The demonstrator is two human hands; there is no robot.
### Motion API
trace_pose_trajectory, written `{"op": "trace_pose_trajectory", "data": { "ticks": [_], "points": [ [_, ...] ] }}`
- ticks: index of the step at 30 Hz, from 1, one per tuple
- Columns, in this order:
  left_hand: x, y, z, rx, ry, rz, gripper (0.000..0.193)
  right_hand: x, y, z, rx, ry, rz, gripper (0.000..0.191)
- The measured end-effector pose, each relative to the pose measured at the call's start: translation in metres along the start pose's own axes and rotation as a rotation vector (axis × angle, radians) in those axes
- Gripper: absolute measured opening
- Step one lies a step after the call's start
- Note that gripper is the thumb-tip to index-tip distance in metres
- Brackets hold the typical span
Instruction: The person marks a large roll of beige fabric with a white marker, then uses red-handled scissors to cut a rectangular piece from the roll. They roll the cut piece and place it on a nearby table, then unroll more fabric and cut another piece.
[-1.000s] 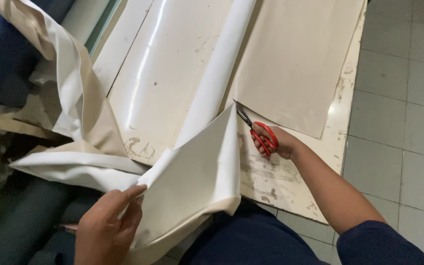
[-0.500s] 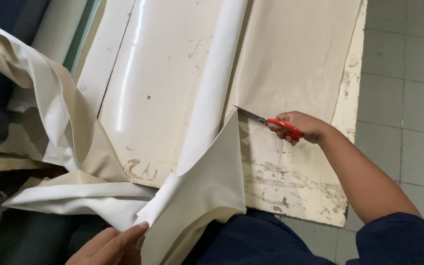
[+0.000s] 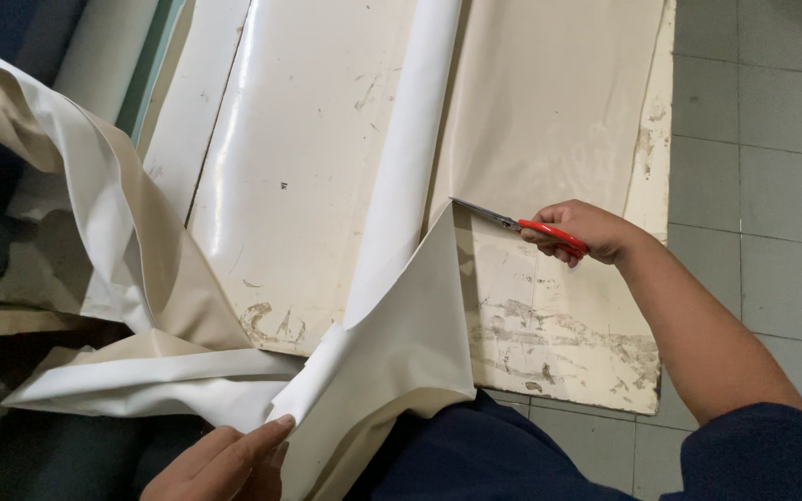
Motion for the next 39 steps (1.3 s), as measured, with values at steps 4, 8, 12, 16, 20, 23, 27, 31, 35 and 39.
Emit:
{"op": "trace_pose_trajectory", "data": {
  "ticks": [4,8,12,16,20,23,27,31,35,39],
  "points": [
    [-0.002,0.000,0.000,-0.022,0.011,0.031,0.033,-0.003,0.004,-0.001,0.011,0.016,-0.016,0.036],
    [-0.002,-0.001,0.002,-0.070,0.022,0.048,0.034,-0.007,0.008,0.000,0.032,0.026,-0.017,0.035],
    [-0.001,-0.001,0.000,-0.050,-0.012,0.056,0.035,-0.013,0.012,0.001,0.092,0.065,0.000,0.034],
    [-0.008,-0.003,-0.001,-0.062,-0.057,0.065,0.034,-0.015,0.017,0.003,0.085,0.059,-0.023,0.030],
    [-0.011,-0.003,-0.009,0.011,-0.048,0.100,0.032,-0.004,0.013,0.004,0.089,0.040,-0.045,0.034],
    [-0.013,-0.007,-0.012,0.026,-0.058,0.034,0.032,0.012,0.008,0.017,0.041,-0.038,-0.043,0.036],
    [-0.009,-0.019,-0.026,-0.020,-0.082,0.024,0.036,0.037,0.012,0.072,-0.115,-0.363,-0.058,0.035],
    [-0.002,-0.031,-0.041,-0.047,-0.104,0.030,0.035,0.044,0.014,0.128,-0.203,-0.692,-0.143,0.048],
    [-0.003,-0.046,-0.042,-0.254,-0.360,0.034,0.030,0.043,-0.006,0.144,-0.090,-0.827,-0.154,0.044],
    [0.008,-0.059,-0.044,-0.409,-0.397,0.203,0.033,0.026,-0.033,0.147,-0.024,-0.941,-0.257,0.044]
  ]
}}
Point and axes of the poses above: each hand's wrist, its own y-axis away from the middle knuckle, its own z-axis out of the palm, x = y × z, the point moved 6 cm from there along -y, towards the middle knuckle
